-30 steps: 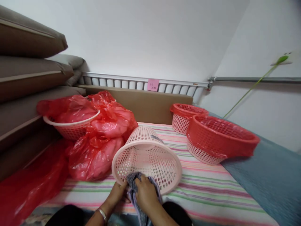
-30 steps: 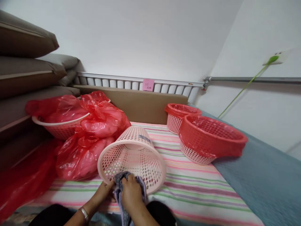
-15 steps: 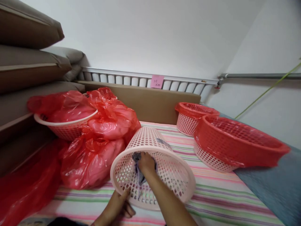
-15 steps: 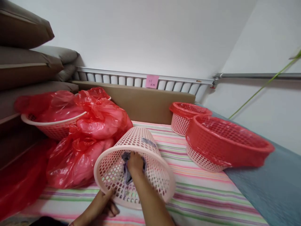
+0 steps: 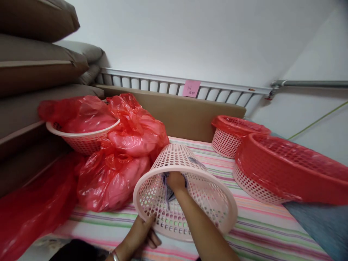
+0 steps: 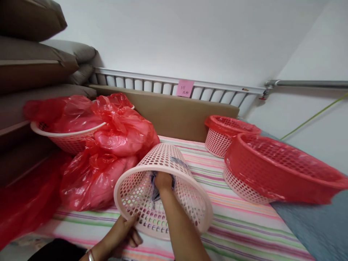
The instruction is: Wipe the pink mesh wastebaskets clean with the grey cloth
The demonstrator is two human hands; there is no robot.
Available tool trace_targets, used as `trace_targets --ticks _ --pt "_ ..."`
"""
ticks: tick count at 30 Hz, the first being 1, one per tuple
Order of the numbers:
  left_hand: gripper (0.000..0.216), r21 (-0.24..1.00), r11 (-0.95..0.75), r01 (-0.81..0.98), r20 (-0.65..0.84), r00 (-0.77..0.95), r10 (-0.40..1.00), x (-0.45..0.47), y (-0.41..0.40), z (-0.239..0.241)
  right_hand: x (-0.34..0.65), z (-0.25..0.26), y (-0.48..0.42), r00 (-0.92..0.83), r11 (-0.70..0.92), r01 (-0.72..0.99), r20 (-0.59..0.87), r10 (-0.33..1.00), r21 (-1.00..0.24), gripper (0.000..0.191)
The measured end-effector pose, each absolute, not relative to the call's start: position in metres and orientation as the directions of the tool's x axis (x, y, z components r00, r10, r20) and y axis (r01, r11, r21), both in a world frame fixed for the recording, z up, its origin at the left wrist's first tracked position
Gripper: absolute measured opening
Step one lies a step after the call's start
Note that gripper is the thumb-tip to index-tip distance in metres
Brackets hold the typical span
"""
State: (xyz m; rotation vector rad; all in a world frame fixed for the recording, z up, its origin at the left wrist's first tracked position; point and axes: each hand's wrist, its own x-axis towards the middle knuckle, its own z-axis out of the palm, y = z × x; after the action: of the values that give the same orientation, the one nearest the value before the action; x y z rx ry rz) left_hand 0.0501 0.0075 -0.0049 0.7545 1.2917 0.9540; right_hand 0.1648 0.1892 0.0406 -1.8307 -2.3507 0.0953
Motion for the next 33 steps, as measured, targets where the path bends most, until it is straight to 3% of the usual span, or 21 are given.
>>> trace_targets --ticks 4,15,24,33 --pt "0.063 0.892 0.431 -0.133 -0.436 -0.004 0.900 0.050 0.007 -0.002 0.164 0.041 0.143 -0.248 0.259 0.961 0.112 0.962 -0.099 0.031" --pt "0.065 0.929 0.351 -0.117 -0.355 -0.014 0.935 0.048 0.002 0.009 0.167 0.041 0.034 -0.345 0.358 0.928 0.124 0.930 -0.102 0.029" --pt "0.058 0.932 0.341 -0.121 -0.346 -0.029 0.938 0.048 0.002 0.010 0.172 0.041 0.024 -0.347 0.355 0.922 0.074 0.935 -0.154 0.033" --pt "0.059 0.923 0.357 -0.144 -0.369 -0.068 0.927 0.045 0.003 0.010 0.176 0.036 0.025 -0.351 0.367 0.916 0.120 0.929 -0.163 0.033"
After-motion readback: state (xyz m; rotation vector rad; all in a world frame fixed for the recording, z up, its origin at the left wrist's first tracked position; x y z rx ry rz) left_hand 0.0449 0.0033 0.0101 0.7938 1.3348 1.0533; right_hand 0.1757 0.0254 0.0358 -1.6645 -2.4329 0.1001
